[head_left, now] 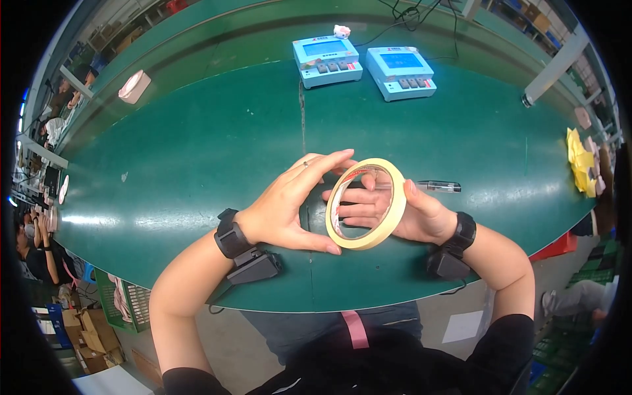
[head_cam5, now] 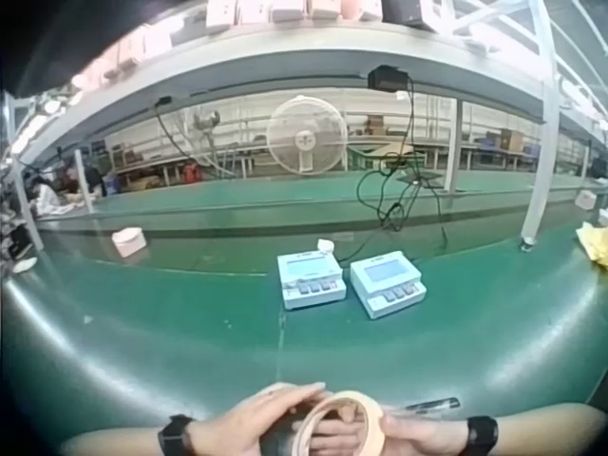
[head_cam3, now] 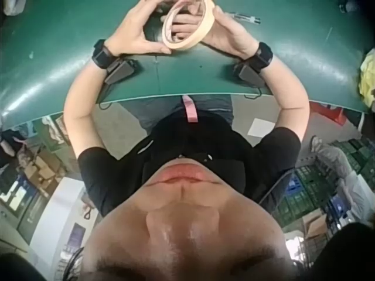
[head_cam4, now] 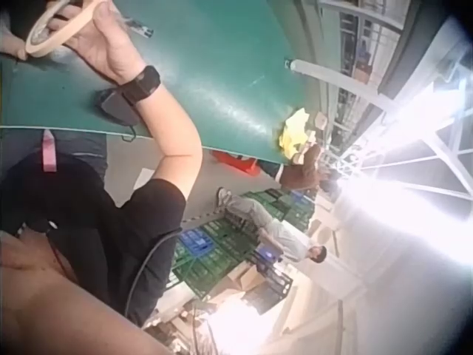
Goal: The person tests a pink record player by pressing its buttons, tears a piece of tape from a roll, and writes on it with a pen. They then stick the tape onto the record player and set the device aside.
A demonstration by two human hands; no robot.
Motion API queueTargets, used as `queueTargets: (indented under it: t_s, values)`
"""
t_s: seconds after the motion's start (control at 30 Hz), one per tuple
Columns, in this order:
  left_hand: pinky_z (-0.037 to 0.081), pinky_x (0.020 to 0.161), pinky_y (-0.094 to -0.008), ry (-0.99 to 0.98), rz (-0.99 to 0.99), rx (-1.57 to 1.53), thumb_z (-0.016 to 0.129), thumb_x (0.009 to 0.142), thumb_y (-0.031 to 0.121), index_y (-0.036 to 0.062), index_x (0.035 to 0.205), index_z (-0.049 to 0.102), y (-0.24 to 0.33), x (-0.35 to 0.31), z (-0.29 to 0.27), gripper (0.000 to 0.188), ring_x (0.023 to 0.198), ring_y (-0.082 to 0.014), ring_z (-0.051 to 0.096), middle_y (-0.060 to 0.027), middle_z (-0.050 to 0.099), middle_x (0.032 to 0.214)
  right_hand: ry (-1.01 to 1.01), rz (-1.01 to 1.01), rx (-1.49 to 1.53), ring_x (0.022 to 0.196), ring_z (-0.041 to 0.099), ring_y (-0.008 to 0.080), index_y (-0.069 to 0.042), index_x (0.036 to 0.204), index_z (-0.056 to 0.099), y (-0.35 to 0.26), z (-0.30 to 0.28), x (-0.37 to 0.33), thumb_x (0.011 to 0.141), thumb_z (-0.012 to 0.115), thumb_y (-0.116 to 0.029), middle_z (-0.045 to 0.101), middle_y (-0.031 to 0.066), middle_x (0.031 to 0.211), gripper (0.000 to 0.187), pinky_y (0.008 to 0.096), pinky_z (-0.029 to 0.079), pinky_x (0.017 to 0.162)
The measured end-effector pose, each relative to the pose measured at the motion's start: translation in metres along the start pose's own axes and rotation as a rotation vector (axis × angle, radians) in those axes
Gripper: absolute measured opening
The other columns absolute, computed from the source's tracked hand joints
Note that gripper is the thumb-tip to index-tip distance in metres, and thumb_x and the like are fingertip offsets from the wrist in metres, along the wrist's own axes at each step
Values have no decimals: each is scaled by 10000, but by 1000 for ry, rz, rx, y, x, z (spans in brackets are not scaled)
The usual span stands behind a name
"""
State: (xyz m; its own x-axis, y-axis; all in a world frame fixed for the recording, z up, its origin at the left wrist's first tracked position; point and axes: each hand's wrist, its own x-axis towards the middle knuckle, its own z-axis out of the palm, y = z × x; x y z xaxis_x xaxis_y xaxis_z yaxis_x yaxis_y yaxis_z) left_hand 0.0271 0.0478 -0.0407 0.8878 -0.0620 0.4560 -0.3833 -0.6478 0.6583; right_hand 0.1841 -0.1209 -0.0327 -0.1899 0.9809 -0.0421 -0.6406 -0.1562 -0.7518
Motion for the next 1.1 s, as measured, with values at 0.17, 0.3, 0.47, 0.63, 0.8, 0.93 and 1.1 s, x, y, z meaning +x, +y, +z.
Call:
queueTargets:
  t_s: [0.17,0.3,0.47,0.63,0.8,0.93,1.1]
  values:
    - [424,877,-374,3,-22,-26,872,495,402,19,1388,308,6,0,0,1124,1068,-269,521,-136,514,1248,-24,23,-34,1327,302,359,-149,1066,418,2,-2,-1,753,635,-601,299,283,1392,591,486,269,1083]
    - [425,899,-403,22,-52,-17,850,556,298,9,1335,384,9,0,1,953,1057,-296,542,-147,538,1200,-55,-75,-94,1287,364,304,-102,1217,335,6,-7,-2,778,667,-502,312,226,1400,680,445,294,1074]
    - [444,852,-367,50,-2,95,867,539,248,15,1295,447,6,2,3,896,1042,-254,536,-120,543,1198,-36,-219,-255,1278,376,276,-88,1165,329,11,-13,-5,700,806,-302,331,184,1381,700,405,308,1067]
    - [458,820,-346,157,93,226,836,569,160,51,1187,558,8,3,2,687,1016,-248,548,-95,559,1170,-5,-331,-417,1262,382,304,-128,1086,318,17,-11,-4,533,909,-256,319,221,1383,819,445,318,1055]
    - [460,800,-337,230,11,224,800,587,90,99,1107,625,9,-1,1,549,1004,-232,554,-67,560,1172,-54,-515,-547,1271,374,303,-141,1083,293,14,-9,0,501,921,-208,281,239,1402,859,460,330,1037]
    - [457,766,-315,265,-13,223,794,589,75,112,1083,643,7,-2,1,518,992,-212,555,-61,560,1171,-59,-562,-655,1275,371,309,-145,1089,285,12,-9,0,503,918,-202,260,249,1411,864,468,333,1029]
    - [456,747,-305,300,-19,187,788,596,68,106,1073,650,4,-2,4,499,983,-206,557,-58,559,1168,-41,-573,-650,1270,378,334,-149,1085,286,11,-9,-1,555,887,-174,271,252,1402,802,471,341,1021]
